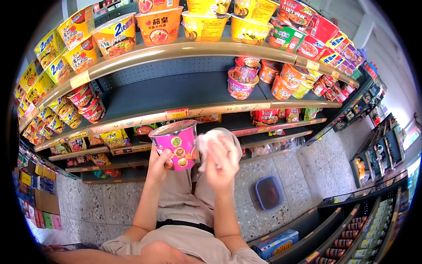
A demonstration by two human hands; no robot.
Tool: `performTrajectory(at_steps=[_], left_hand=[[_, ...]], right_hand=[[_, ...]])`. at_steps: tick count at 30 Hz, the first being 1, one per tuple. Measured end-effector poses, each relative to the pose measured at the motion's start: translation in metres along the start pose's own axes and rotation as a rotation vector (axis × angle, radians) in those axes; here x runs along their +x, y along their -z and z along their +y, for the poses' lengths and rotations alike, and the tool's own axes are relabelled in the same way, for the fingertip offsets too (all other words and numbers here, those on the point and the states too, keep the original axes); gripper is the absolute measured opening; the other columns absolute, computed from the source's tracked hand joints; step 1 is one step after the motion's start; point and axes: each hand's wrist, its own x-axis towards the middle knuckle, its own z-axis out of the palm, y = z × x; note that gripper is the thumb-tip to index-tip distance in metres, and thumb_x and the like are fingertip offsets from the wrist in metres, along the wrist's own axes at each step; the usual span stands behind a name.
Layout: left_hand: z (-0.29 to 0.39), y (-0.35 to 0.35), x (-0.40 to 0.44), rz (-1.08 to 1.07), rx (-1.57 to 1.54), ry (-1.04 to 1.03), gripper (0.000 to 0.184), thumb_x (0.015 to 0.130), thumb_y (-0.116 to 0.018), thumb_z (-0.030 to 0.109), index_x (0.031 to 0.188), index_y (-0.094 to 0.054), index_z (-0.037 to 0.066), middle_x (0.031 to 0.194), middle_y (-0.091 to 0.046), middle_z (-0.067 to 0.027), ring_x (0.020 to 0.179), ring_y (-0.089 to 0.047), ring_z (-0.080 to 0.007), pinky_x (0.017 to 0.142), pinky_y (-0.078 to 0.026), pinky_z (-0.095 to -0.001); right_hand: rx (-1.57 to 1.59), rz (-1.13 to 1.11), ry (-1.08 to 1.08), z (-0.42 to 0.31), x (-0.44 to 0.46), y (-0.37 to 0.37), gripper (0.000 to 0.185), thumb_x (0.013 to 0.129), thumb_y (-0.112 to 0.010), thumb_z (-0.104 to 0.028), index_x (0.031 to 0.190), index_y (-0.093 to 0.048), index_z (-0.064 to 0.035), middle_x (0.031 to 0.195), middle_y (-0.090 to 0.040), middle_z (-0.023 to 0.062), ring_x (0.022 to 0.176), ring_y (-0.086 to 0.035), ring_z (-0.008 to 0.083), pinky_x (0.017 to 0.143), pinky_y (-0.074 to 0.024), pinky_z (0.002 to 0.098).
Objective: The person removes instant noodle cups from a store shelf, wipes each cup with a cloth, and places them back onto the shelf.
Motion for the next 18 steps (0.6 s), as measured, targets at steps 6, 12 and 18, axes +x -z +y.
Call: performTrajectory(at_steps=[6,12,18], left_hand=[[0.001,-0.009,-0.002,0.000,0.167,-0.080,0.067,0.080,-0.073,0.020,0.132,-0.036,0.002,0.123,-0.055,-0.0110,0.108,-0.056,-0.0158,0.090,-0.046,-0.0296],[-0.001,-0.017,-0.004,0.016,0.170,-0.177,0.074,0.072,-0.078,0.006,0.131,-0.034,0.001,0.120,-0.055,-0.0113,0.107,-0.057,-0.0175,0.090,-0.048,-0.0316],[0.000,-0.004,-0.007,-0.037,0.082,-0.020,0.070,0.078,-0.073,0.018,0.134,-0.034,0.001,0.122,-0.054,-0.0118,0.110,-0.055,-0.0182,0.093,-0.046,-0.0328]], right_hand=[[-0.004,-0.186,0.228,-0.044,-0.010,-0.031,0.042,0.064,-0.068,0.004,0.102,-0.072,-0.0121,0.112,-0.060,0.0149,0.093,-0.058,0.0314,0.079,-0.0488,0.0374],[-0.148,-0.095,0.130,-0.032,-0.006,-0.024,0.039,0.067,-0.065,0.003,0.102,-0.071,-0.0134,0.111,-0.060,0.0129,0.092,-0.057,0.0328,0.079,-0.0499,0.0390],[-0.257,0.166,-0.215,0.041,0.004,-0.003,0.034,0.074,-0.063,0.007,0.105,-0.070,-0.0066,0.113,-0.057,0.0160,0.102,-0.056,0.0307,0.089,-0.0452,0.0376]])
